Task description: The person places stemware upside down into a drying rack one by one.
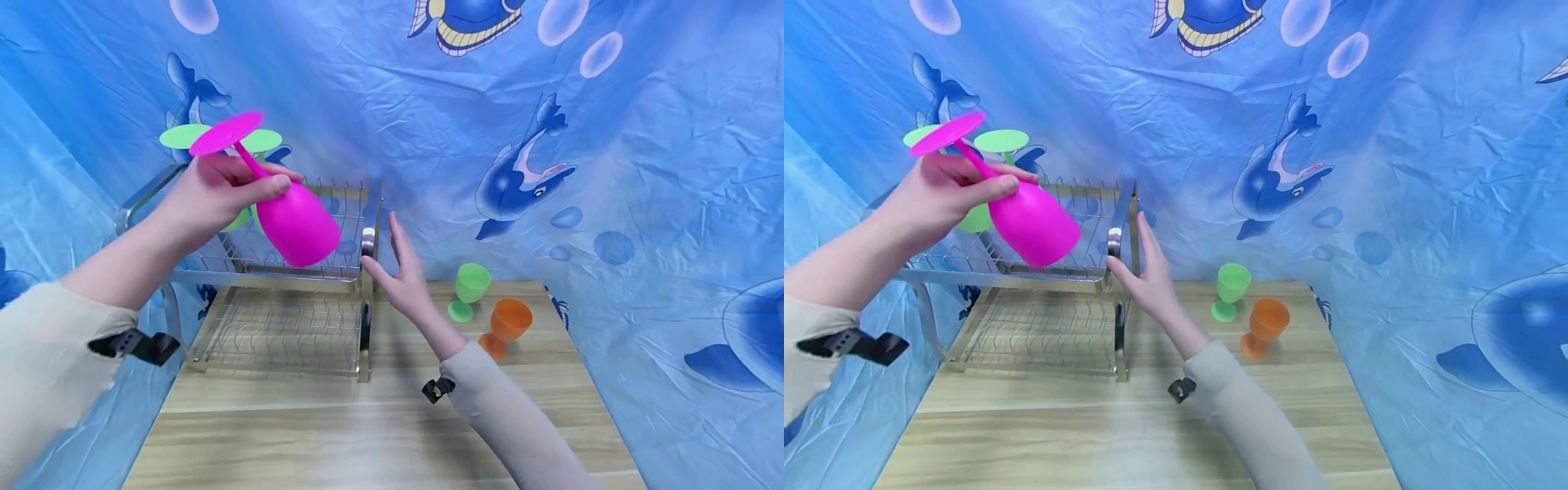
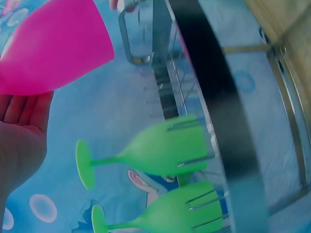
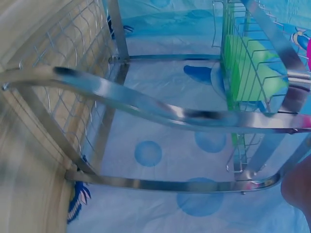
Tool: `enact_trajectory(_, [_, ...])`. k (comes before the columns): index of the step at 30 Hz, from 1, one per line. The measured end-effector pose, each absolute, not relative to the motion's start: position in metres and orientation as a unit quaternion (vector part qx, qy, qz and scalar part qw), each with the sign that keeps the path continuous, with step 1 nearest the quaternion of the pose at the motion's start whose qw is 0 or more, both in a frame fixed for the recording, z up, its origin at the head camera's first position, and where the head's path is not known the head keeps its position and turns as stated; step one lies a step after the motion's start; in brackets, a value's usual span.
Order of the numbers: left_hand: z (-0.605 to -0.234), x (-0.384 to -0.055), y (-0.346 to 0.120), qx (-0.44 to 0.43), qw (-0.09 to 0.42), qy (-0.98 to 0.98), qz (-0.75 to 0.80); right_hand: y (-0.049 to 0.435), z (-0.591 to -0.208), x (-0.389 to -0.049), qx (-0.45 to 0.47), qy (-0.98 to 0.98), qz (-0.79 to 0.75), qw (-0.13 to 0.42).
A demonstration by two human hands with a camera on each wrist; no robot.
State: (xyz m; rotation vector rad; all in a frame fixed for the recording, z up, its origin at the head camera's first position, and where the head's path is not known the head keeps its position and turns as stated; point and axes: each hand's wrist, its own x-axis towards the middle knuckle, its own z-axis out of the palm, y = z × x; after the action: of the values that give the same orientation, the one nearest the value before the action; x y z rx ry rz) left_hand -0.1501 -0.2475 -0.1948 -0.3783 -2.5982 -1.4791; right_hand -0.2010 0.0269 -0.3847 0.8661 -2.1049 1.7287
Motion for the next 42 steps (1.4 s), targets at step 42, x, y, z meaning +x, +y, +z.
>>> enact_trajectory(42, [-0.25,-0.261,-0.221,-0.068,0.096,-0.92,-0.374,0.003,-0.394,-0.213,0.284,-0.747,0.568,0.195])
